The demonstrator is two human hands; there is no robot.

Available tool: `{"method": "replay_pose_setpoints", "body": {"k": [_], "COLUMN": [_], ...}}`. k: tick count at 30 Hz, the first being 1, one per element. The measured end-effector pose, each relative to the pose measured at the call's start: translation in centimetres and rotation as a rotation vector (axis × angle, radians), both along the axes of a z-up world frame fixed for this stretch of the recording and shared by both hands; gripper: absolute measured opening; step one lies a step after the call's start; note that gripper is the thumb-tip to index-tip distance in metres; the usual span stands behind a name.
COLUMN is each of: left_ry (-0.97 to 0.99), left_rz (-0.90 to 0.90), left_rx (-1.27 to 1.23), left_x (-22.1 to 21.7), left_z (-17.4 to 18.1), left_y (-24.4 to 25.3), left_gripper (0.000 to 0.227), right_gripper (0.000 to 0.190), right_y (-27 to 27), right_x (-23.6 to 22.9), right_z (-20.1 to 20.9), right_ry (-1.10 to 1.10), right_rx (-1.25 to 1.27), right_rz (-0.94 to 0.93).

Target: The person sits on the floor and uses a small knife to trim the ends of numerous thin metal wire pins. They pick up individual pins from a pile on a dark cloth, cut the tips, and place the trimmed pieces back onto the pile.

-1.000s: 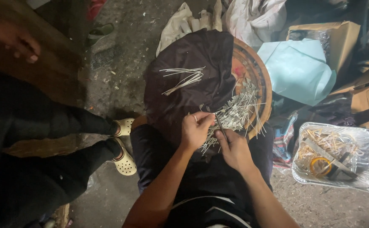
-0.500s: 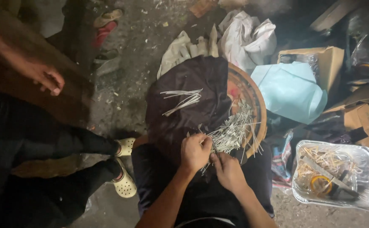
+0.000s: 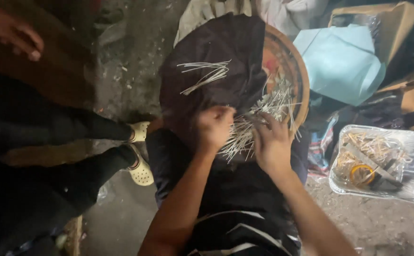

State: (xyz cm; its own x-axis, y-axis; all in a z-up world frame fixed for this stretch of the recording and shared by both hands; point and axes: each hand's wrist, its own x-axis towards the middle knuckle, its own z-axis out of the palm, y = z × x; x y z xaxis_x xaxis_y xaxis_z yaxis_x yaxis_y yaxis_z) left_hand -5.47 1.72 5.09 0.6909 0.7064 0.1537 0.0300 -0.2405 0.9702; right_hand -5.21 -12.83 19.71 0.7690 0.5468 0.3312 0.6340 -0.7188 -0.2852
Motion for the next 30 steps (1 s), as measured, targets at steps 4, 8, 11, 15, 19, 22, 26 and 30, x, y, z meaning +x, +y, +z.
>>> {"method": "replay_pose_setpoints", "body": {"k": [4, 8, 11, 15, 19, 22, 26, 30], "left_ry": [0.017, 0.081, 0.112, 0.07, -0.033, 0.011, -0.007, -0.067], "left_rz": [-0.357, -0.187, -0.159, -0.171, -0.234, -0.187, -0.211, -0.279], "left_rx": [0.231, -0.486, -0.235, -0.28, -0.37, -0.439, -0.601, -0.79], "left_x": [-2.4, -2.3, -2.5, -2.9, -3.4, -3.5, -3.7, -3.7], "left_z": [2.9, 6.9, 8.1, 11.3, 11.9, 12.4, 12.5, 12.3], "left_y": [1.4, 0.2, 2.2, 3.5, 1.7, 1.6, 1.8, 1.3], "left_gripper": [0.022, 0.017, 0.017, 0.018, 0.017, 0.018, 0.024, 0.027], "right_gripper": [0.043, 0.016, 0.016, 0.015, 0.017, 0.023, 0.023, 0.023], "right_y": [-1.3, -0.7, -2.7, -4.4, -4.0, -4.1, -3.9, -3.0], "right_x": [-1.6, -2.6, -2.9, -2.4, -1.8, -1.8, -2.3, -2.9], "right_z": [-6.1, -6.4, -4.9, -2.7, -2.9, -4.1, -4.4, -4.0], "right_ry": [0.605, 0.885, 0.857, 0.775, 0.74, 0.761, 0.79, 0.799], "right_rx": [0.5, 0.676, 0.646, 0.662, 0.661, 0.669, 0.691, 0.698], "right_rz": [-0.087, 0.014, 0.073, 0.158, 0.139, 0.09, 0.098, 0.118]}}
